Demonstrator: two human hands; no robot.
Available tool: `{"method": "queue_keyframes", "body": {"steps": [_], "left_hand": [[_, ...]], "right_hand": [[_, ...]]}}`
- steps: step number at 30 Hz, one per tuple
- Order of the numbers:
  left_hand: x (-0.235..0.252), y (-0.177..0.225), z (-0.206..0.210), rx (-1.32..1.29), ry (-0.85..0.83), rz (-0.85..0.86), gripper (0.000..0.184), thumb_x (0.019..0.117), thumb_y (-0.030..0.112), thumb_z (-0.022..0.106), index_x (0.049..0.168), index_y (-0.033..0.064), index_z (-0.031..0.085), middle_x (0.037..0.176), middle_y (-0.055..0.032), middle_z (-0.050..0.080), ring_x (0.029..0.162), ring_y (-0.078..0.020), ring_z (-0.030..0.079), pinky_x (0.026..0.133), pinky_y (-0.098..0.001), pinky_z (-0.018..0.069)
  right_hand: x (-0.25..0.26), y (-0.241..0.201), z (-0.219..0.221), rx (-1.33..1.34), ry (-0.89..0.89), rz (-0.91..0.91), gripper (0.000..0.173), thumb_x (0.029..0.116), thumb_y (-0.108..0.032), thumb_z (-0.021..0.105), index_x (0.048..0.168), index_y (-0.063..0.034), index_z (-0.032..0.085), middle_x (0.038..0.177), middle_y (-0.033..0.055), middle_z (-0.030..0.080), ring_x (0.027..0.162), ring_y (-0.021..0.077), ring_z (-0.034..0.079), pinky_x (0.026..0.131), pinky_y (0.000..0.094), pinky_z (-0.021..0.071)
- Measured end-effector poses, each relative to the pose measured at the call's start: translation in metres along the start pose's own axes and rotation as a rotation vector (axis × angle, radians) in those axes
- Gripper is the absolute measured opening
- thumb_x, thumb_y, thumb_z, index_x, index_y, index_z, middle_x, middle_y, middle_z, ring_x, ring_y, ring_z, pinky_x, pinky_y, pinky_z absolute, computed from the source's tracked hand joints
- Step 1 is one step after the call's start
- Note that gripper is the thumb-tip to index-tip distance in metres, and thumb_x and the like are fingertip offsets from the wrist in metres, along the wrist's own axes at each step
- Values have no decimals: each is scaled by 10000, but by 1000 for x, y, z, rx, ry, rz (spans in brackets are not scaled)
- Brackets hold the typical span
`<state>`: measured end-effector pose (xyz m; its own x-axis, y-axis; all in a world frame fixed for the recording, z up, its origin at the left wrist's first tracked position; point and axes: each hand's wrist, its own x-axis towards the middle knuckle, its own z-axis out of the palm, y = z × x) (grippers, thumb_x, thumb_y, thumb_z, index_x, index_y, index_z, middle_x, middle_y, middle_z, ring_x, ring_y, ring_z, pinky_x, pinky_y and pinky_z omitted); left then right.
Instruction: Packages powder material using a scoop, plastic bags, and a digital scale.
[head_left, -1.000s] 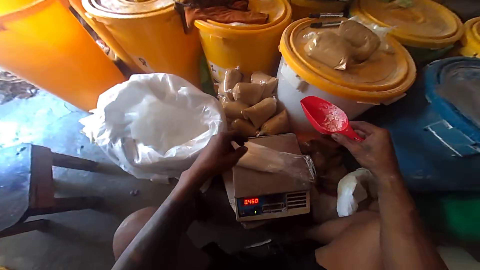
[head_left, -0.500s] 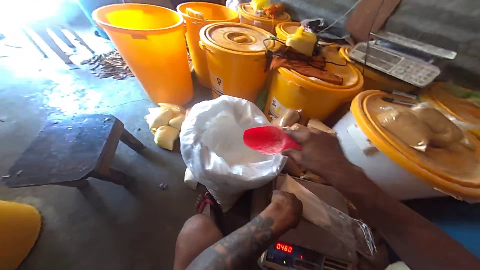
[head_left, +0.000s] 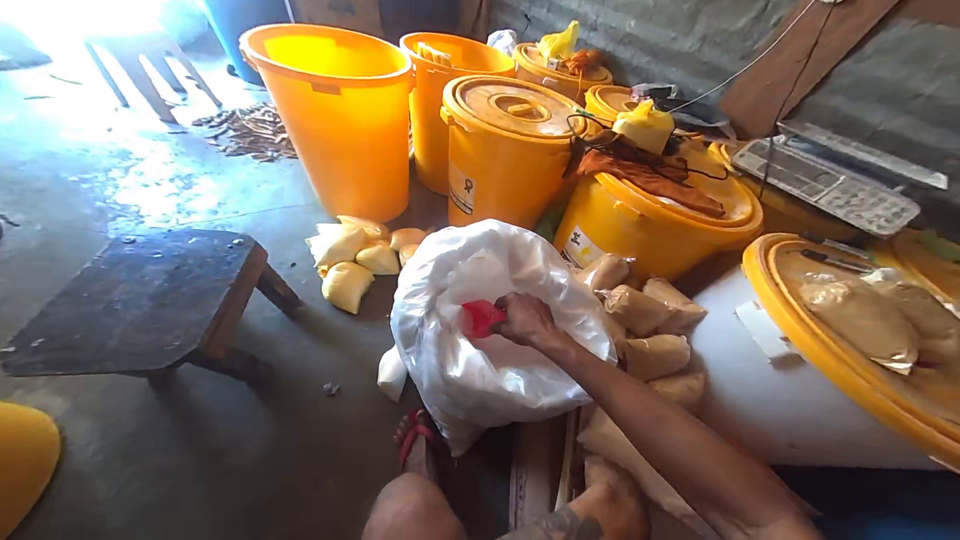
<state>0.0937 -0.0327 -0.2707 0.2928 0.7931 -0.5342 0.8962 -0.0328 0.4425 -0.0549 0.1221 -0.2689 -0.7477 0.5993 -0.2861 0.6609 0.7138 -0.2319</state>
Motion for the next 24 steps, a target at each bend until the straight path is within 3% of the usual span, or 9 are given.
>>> {"method": "queue_keyframes", "body": {"steps": [4,7,11,15,17,20,24], "left_hand": [[0,8,-2,38,53,-9,312,1039,32,416,1251,-94,607,1285,-281,630,1208,-460,595,958,-623,472],[0,11,11,24,114,10,313,1043,34,443,1288,-106,579,1295,-316,608,1200,-481,594,989,-618,459],[-12,4,26,43,251,167,282,1033,90,513,1235,-61,641,1210,-280,661,1156,-454,632,950,-607,502],[-11,-3,17,94,232,147,257,975,141,628,1159,-32,678,1188,-267,669,1149,-461,631,936,-637,502],[-11,-3,6,81,203,77,277,926,225,701,1109,18,717,1114,-222,703,1068,-440,669,878,-639,530],[-13,-12,-8,96,152,19,352,926,309,713,1198,85,706,1170,-190,693,1085,-427,663,901,-654,526],[-20,-20,-20,174,93,-26,417,957,369,680,1248,70,669,1204,-212,670,1105,-438,652,903,-645,517]], "right_hand": [[-52,46,-10,177,111,1,489,869,-464,765,1252,-165,717,1167,115,727,1104,302,679,968,577,516],[-115,83,-10,395,307,-62,449,852,-383,796,1220,-132,740,1087,57,760,1002,181,724,940,464,578],[-146,78,6,663,471,-92,386,843,-264,825,1164,-65,747,1032,44,770,942,95,731,899,326,604],[-171,76,-11,745,485,-129,426,852,-294,822,1202,-65,740,1048,44,772,941,87,729,897,311,602],[-208,93,-22,827,523,-156,389,858,-222,828,1184,-30,735,1017,62,771,916,84,731,870,273,608],[-283,134,-31,817,634,-188,404,859,-137,822,1229,-22,708,1047,67,766,935,107,736,861,271,625],[-398,187,-26,678,744,-47,466,859,-111,801,1280,18,645,1145,84,743,992,140,733,871,284,632]]}}
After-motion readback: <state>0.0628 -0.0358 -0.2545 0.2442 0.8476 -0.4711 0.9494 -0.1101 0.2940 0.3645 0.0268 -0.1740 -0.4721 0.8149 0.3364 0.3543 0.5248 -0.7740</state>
